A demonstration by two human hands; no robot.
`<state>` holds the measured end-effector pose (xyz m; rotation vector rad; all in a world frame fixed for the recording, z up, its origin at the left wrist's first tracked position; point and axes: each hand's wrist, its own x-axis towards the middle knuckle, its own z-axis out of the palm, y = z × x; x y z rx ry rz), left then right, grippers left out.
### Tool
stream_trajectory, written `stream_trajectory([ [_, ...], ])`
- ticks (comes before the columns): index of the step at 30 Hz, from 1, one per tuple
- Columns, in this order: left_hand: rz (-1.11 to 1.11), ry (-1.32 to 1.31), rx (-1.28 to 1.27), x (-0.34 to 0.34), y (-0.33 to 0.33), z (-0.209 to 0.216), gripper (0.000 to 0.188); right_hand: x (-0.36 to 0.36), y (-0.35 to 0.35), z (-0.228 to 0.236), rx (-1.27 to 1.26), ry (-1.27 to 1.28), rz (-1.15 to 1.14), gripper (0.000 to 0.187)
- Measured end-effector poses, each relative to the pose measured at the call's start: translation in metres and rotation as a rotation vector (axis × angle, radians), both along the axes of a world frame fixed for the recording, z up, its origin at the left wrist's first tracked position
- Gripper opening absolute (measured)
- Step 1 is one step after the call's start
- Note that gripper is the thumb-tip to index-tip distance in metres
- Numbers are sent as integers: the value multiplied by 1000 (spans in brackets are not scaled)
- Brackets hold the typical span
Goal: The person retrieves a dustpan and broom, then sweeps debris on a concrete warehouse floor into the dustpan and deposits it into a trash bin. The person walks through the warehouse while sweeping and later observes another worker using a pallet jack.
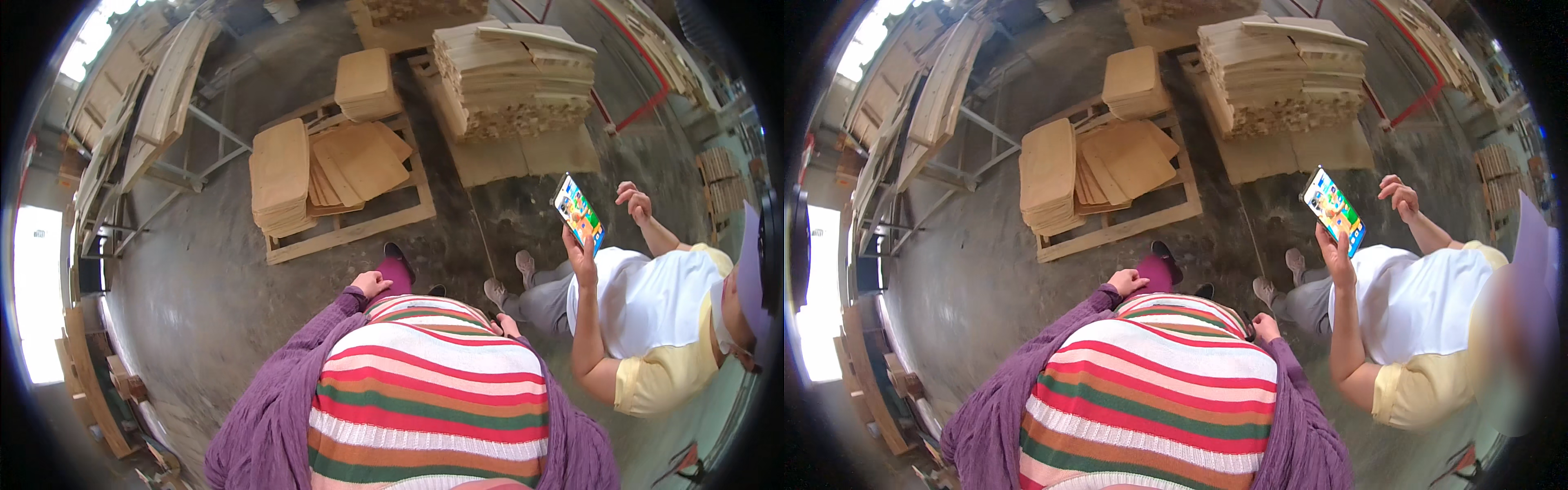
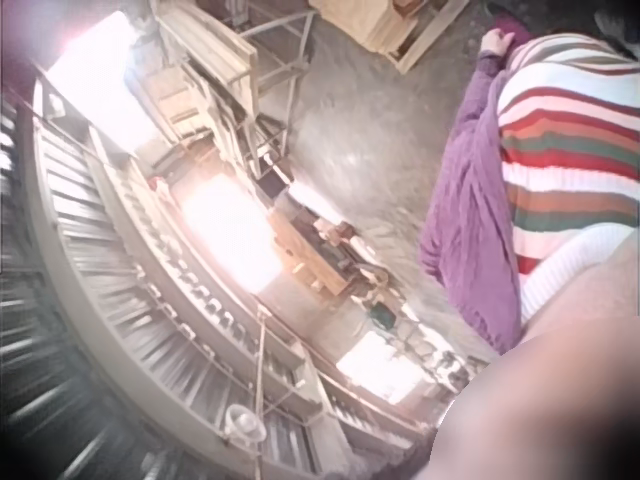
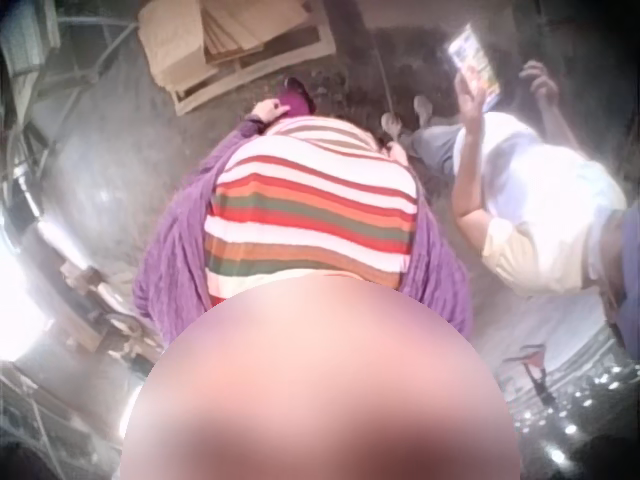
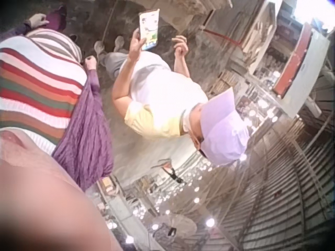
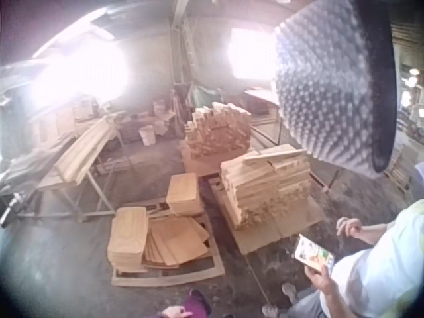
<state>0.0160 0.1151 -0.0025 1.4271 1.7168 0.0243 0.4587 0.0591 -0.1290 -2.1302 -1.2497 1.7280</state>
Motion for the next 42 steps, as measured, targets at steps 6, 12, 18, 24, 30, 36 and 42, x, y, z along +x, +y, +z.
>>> stream_trajectory([
  [6, 53, -7, -104, -21, -3, -29, 47, -44, 30, 34, 28, -135, 219, 22],
  [12, -45, -30, -169, -47, 53, -36, 44, -56, 67, 21, 34, 15, 6, 22],
  [18, -123, -8, -203, -99, 113, -40, 42, -128, 153, 45, -14, -178, 206, 18],
  [24, -97, -76, -201, -132, 161, -43, 44, -173, 229, 84, 160, -189, 246, 17],
  [30, -27, -191, -131, -167, 188, -49, 41, -199, 285, 92, 245, -257, 339, 15],
  [36, 129, -283, -203, -185, 204, -48, 26, -208, 324, 90, 263, -287, 298, 13],
  [42, 123, -315, -132, -204, 218, -28, 23, -236, 358, 85, 301, -335, 331, 15],
])
